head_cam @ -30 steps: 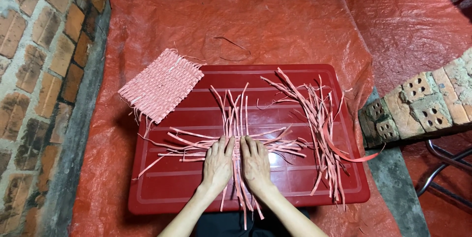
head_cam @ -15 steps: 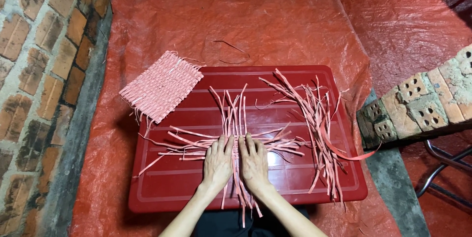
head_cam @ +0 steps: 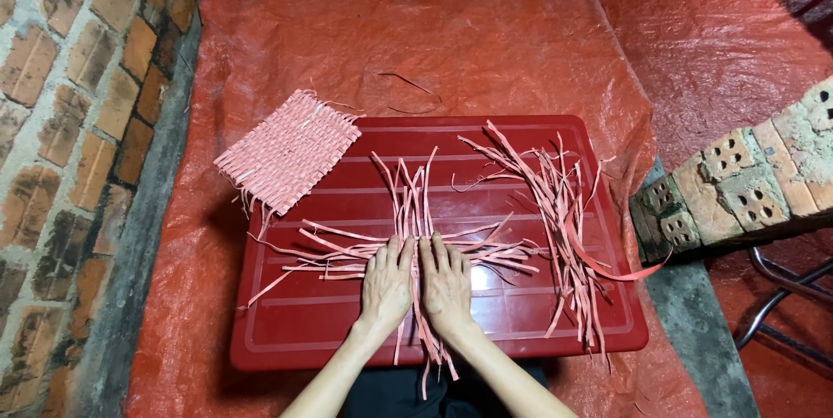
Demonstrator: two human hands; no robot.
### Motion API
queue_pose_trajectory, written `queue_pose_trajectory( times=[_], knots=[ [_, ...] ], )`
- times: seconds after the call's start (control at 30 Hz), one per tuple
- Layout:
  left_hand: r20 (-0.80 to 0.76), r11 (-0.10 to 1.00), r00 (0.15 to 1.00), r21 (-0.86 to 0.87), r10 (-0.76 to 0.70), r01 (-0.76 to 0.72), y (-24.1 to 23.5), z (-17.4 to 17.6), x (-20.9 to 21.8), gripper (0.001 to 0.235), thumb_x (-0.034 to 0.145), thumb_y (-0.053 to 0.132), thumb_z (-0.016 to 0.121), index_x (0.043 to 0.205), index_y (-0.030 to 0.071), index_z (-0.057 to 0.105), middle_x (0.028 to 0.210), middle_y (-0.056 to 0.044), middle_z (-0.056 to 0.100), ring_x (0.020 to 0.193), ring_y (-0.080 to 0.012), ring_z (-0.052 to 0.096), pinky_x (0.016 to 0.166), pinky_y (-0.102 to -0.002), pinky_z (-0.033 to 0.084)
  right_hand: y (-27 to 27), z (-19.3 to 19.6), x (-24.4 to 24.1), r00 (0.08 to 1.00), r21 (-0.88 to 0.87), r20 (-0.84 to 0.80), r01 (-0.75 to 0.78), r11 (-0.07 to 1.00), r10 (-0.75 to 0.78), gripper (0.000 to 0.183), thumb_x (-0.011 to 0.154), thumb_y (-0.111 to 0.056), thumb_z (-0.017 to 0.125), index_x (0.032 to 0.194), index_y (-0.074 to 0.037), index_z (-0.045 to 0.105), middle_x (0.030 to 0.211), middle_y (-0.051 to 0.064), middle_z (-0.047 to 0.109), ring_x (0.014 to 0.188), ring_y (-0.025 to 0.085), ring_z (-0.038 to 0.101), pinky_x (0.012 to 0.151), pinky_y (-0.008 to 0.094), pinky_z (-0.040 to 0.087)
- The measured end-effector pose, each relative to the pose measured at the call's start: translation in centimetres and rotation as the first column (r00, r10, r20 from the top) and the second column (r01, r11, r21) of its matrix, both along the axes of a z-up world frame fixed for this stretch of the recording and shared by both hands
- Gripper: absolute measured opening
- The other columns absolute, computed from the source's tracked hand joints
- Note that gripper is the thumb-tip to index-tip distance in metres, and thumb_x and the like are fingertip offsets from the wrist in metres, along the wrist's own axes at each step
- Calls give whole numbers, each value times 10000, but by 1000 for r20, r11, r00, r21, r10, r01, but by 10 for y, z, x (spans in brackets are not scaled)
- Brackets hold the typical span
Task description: The person weaves pink straps by hand on a red plastic tray, interlacing them into a mat-like structure. A completed pink woven mat is visible nearby as a reference.
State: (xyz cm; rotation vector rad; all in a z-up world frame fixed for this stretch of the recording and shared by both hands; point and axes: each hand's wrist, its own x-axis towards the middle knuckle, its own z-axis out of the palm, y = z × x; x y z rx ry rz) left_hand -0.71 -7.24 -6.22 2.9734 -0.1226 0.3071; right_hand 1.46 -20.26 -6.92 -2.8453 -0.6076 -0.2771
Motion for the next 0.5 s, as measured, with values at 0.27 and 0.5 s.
queue_pose_trajectory(
  times=[0.27,0.5],
  knots=[
    [-43,995,999,-91,-32,28,4,15,-6,569,863,163,512,1422,103,426,1334,-208,461,1071,-319,488,835,-409,420,-34,83,-1,968,426,-115,-155,891,224,821,651,152,422,1459,10,371,1403,240,497,1237,404,478,1029,469,373],
    [-11,997,999,-70,-40,39,5,7,-5,580,848,165,534,1416,103,435,1326,-203,452,1040,-311,481,819,-404,423,-65,60,-13,974,527,48,-215,822,223,517,773,59,571,1280,-43,595,1188,184,637,1121,354,595,996,427,462]
  ],
)
